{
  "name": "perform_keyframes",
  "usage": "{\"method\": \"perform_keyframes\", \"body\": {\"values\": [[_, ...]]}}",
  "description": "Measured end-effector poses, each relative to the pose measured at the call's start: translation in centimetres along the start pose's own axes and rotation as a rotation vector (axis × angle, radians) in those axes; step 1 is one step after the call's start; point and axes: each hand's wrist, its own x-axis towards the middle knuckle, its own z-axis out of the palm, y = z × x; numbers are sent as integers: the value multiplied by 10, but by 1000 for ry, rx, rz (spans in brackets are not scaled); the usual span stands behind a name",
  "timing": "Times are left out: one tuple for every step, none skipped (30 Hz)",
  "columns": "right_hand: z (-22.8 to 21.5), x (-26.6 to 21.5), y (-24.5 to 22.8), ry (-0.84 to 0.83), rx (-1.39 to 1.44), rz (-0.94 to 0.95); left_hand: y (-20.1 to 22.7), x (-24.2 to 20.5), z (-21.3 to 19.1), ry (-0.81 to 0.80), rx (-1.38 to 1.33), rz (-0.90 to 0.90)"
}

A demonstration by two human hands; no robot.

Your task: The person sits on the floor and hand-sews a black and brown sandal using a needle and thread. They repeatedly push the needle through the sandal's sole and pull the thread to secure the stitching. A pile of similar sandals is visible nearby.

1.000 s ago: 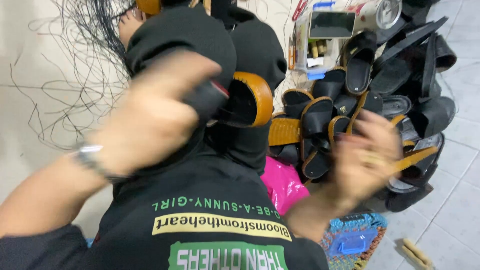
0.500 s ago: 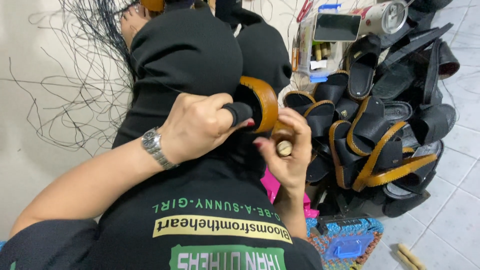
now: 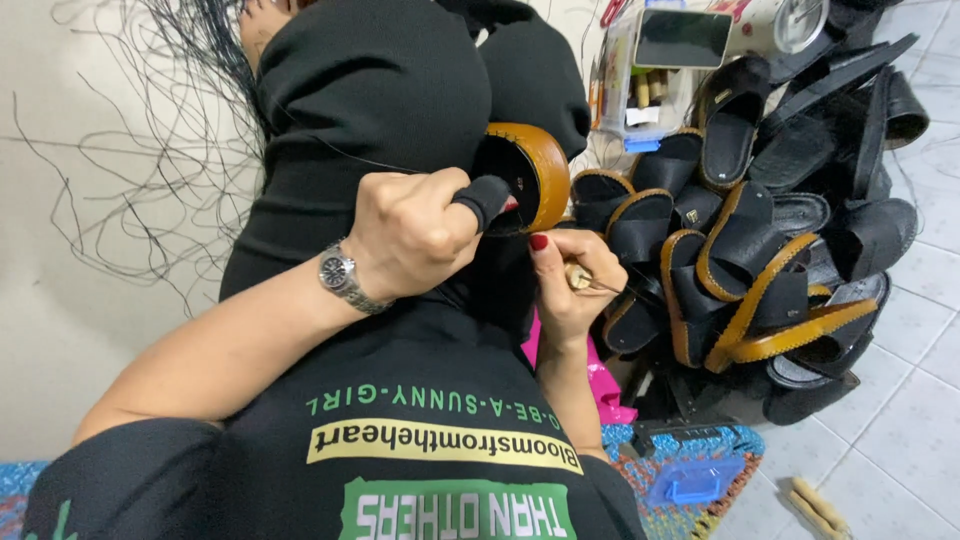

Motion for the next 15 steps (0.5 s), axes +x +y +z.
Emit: {"method": "perform_keyframes", "body": {"values": [[-1, 0, 0, 3, 4, -14, 2, -1, -1, 10, 6, 9], [-2, 1, 0, -23, 0, 7, 3, -1, -1, 13, -39, -35], [-4, 1, 0, -50, -3, 28, 4, -2, -2, 16, -85, -79], [-13, 1, -17, -45, -3, 19, 3, 0, -11, 22, -84, -70], [-22, 1, -32, -226, -94, 14, 2, 1, -20, -12, -168, -49], [-31, 4, -47, -412, -185, 9, -1, 2, -28, -45, -249, -33], [-26, 8, -69, -414, -186, 1, 6, 2, -31, -38, -246, -30], [-21, 9, -93, -560, -106, 3, 12, 0, -35, -69, -257, 26], [-15, 11, -116, -706, -25, 4, 18, -3, -39, -99, -269, 83], [-26, 20, -120, -707, -25, 13, 14, -4, -48, -104, -275, 78], [-36, 30, -124, -1035, 126, -79, 10, -4, -57, -261, -447, -149], [-44, 46, -125, -1357, 274, -192, 1, 1, -64, -406, -603, -360], [-58, 44, -116, -1355, 268, -208, -101, -64, -14, -398, -596, -348], [-73, 40, -108, -1188, 37, -197, -194, -148, -2, -181, 245, -306], [-89, 36, -99, -1013, -186, -182, -273, -233, -27, 69, 1070, -207]]}}
